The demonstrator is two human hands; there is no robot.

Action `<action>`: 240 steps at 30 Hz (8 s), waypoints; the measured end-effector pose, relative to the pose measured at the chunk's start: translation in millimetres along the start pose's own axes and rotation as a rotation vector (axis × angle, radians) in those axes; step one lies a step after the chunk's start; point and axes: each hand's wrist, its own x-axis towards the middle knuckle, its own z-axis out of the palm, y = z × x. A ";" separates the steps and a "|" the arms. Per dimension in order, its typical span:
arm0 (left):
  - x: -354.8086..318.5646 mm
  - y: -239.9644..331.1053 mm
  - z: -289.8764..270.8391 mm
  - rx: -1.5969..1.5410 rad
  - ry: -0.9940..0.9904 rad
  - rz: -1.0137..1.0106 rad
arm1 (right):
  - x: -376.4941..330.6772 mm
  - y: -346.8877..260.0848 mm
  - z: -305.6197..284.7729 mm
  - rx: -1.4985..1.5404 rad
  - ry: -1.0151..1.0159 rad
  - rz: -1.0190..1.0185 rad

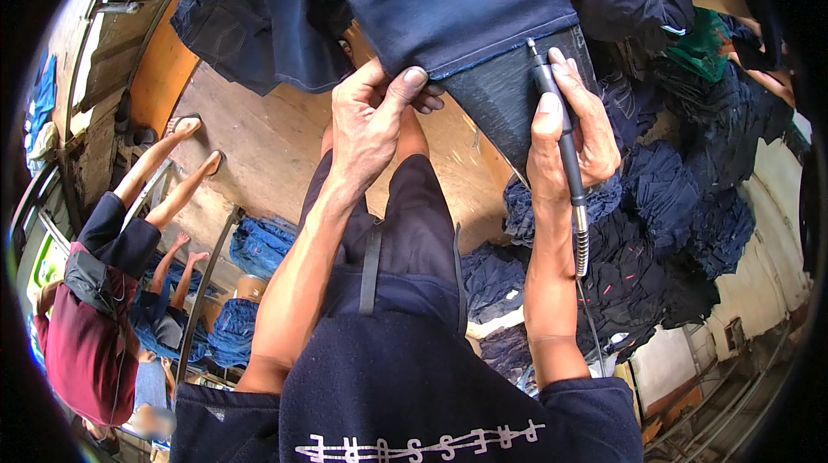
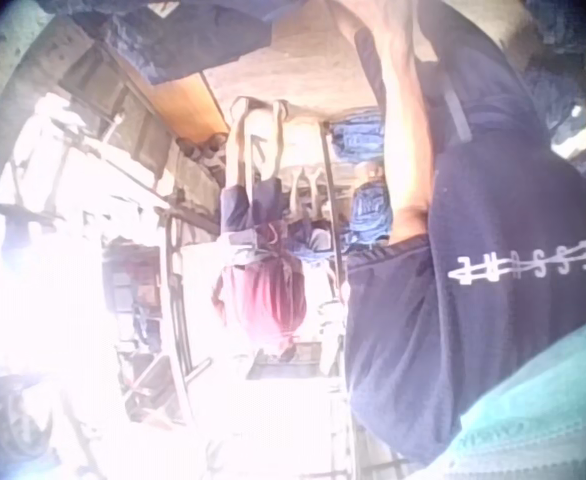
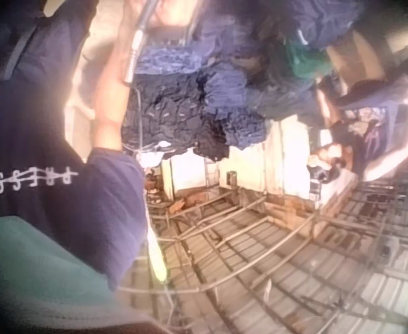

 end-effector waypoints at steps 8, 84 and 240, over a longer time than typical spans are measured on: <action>1.2 0.1 0.4 -0.022 -0.021 0.019 | 2.5 -5.8 0.6 0.021 -0.048 -0.060; 72.2 118.3 -20.7 1.191 0.298 0.482 | 9.6 45.0 -85.5 0.360 -0.074 0.411; 100.7 113.7 -30.6 0.551 -0.358 0.457 | 74.3 -22.5 57.2 0.274 -0.142 -0.310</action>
